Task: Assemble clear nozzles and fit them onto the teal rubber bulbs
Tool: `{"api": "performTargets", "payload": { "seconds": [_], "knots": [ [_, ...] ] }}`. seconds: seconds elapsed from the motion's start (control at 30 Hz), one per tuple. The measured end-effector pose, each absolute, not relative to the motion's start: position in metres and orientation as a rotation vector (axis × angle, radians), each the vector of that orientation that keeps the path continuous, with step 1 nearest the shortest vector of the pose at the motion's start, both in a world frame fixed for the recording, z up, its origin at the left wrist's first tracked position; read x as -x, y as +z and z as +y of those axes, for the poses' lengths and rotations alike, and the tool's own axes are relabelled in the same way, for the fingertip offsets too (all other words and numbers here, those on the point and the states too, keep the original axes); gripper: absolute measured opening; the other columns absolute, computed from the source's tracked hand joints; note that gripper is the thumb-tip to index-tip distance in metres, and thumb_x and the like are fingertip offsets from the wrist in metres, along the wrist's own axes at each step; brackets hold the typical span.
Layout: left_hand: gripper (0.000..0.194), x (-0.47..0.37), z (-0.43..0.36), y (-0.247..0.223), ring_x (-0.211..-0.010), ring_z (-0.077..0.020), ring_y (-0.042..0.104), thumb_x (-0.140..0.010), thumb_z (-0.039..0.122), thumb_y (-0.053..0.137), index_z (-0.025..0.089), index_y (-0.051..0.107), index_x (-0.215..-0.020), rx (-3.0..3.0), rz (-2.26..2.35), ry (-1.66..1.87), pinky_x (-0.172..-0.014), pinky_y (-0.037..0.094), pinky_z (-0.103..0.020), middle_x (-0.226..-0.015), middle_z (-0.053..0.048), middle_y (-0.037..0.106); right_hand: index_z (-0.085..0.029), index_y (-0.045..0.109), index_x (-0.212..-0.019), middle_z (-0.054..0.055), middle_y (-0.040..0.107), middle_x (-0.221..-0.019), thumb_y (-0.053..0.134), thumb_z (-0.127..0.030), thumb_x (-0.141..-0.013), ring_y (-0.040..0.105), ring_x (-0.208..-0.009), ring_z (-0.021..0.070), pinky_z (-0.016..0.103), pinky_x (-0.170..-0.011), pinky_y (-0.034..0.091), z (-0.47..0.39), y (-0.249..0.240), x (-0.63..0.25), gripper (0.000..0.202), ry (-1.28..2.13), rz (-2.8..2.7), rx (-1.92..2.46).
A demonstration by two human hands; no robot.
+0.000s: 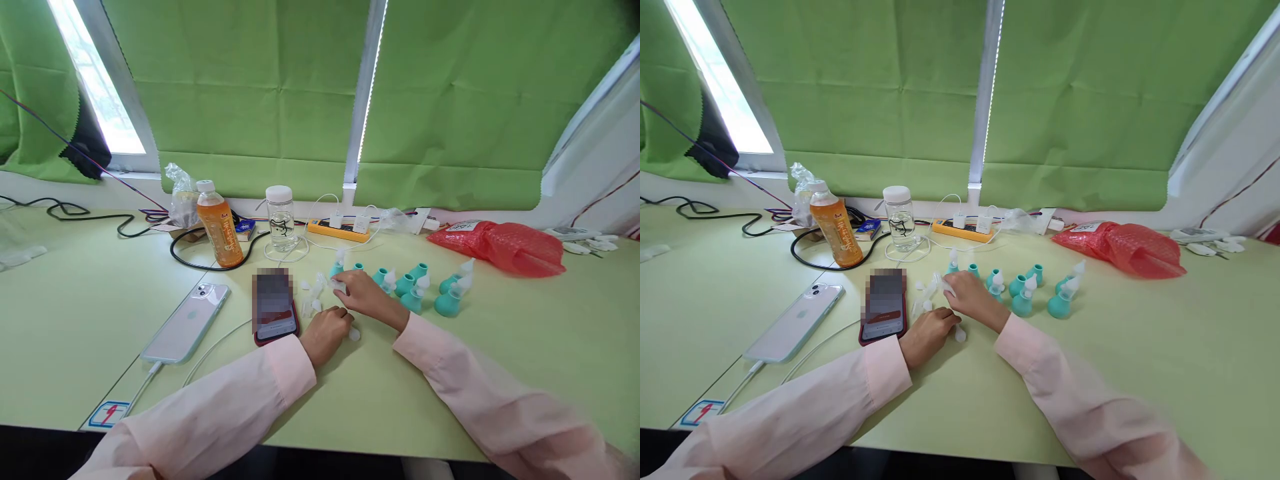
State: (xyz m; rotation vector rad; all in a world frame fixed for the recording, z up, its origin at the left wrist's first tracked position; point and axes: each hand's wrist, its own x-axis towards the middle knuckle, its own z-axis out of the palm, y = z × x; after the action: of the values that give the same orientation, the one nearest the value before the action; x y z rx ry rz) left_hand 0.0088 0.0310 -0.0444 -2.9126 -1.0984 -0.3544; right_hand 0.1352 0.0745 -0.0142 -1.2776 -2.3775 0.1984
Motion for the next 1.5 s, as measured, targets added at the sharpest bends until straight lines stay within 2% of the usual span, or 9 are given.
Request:
{"api": "performTargets", "payload": {
  "seconds": [0.1,0.2,0.3,0.43,0.53,0.7,0.9,1.27,1.5],
  "knots": [
    [0.023,-0.008,0.033,-0.048,-0.074,-0.0195,0.059,-0.074,0.003,0.042,0.011,0.06,-0.086,2.931,-1.15,-0.456,-0.064,0.048,-0.029,-0.079,-0.009,0.062,-0.014,0.055,-0.1,0.008,0.062,-0.082,0.047,-0.021,-0.077,0.055,-0.064,0.0155,0.03,-0.06,0.044,0.049,-0.007,-0.144,0.026,0.284,-2.221,1.246],
    [0.022,-0.007,0.034,-0.046,-0.075,-0.0192,0.059,-0.075,0.006,0.043,0.013,0.06,-0.087,2.927,-1.216,-0.585,-0.064,0.048,-0.029,-0.08,-0.008,0.063,-0.019,0.054,-0.096,0.007,0.06,-0.09,0.053,-0.028,-0.074,0.055,-0.065,0.0148,0.027,-0.052,0.046,0.019,-0.016,-0.156,0.024,0.758,-1.804,1.087],
    [0.018,-0.005,0.033,-0.037,-0.074,-0.0168,0.059,-0.074,0.007,0.047,0.013,0.06,-0.085,2.916,-1.286,-0.769,-0.066,0.048,-0.027,-0.079,-0.006,0.064,-0.018,0.054,-0.094,0.007,0.061,-0.087,0.057,-0.029,-0.073,0.056,-0.058,0.0132,0.03,-0.052,0.048,-0.002,-0.032,-0.167,0.024,1.238,-1.559,0.941],
    [0.008,-0.004,0.029,-0.025,-0.066,-0.0125,0.058,-0.07,0.01,0.052,0.013,0.059,-0.067,2.988,-1.504,-1.577,-0.064,0.049,-0.023,-0.068,-0.003,0.062,-0.017,0.052,-0.095,0.009,0.061,-0.088,0.06,-0.028,-0.071,0.058,-0.06,0.0137,0.033,-0.057,0.049,-0.009,-0.041,-0.173,0.028,1.669,-1.372,0.871],
    [0.006,-0.006,0.024,-0.022,-0.065,-0.0132,0.058,-0.066,0.013,0.058,0.012,0.057,-0.06,3.016,-1.671,-2.1,-0.062,0.051,-0.025,-0.065,-0.003,0.061,-0.019,0.048,-0.093,0.007,0.061,-0.09,0.06,-0.028,-0.071,0.059,-0.066,0.0144,0.034,-0.062,0.048,-0.008,-0.039,-0.172,0.027,1.776,-1.221,0.82],
    [0.009,-0.01,0.017,-0.023,-0.061,-0.0134,0.057,-0.059,0.015,0.065,0.012,0.056,-0.056,3.051,-1.55,-2.647,-0.056,0.053,-0.027,-0.064,-0.002,0.058,-0.018,0.046,-0.091,0.002,0.059,-0.076,0.06,-0.03,-0.071,0.056,-0.056,0.0106,0.026,-0.052,0.046,-0.008,-0.04,-0.17,0.028,1.785,-1.157,0.844],
    [0.011,-0.01,0.013,-0.023,-0.072,-0.0163,0.06,-0.056,0.015,0.069,0.012,0.061,-0.063,2.988,-1.629,-2.588,-0.066,0.052,-0.028,-0.077,-0.006,0.063,-0.017,0.045,-0.093,0.001,0.058,-0.073,0.061,-0.029,-0.07,0.056,-0.061,0.0115,0.027,-0.055,0.047,-0.007,-0.04,-0.171,0.03,1.797,-1.119,0.827],
    [0.031,-0.01,0.008,-0.022,-0.068,-0.0228,0.065,-0.051,0.021,0.074,0.011,0.057,-0.075,2.854,-2.009,-2.717,-0.067,0.054,-0.033,-0.07,-0.008,0.069,-0.018,0.045,-0.089,0.001,0.057,-0.077,0.059,-0.03,-0.072,0.058,-0.064,0.0119,0.028,-0.059,0.047,-0.012,-0.037,-0.168,0.025,1.882,-1.085,0.772],
    [0.032,-0.011,0.0,-0.029,-0.086,-0.0228,0.062,-0.066,0.021,0.064,0.012,0.058,-0.095,2.953,-1.816,-2.368,-0.081,0.049,-0.036,-0.086,-0.009,0.067,-0.017,0.045,-0.088,-0.001,0.055,-0.071,0.057,-0.029,-0.075,0.057,-0.062,0.0104,0.027,-0.06,0.046,-0.013,-0.038,-0.168,0.021,1.906,-1.042,0.754]
  ]
}}
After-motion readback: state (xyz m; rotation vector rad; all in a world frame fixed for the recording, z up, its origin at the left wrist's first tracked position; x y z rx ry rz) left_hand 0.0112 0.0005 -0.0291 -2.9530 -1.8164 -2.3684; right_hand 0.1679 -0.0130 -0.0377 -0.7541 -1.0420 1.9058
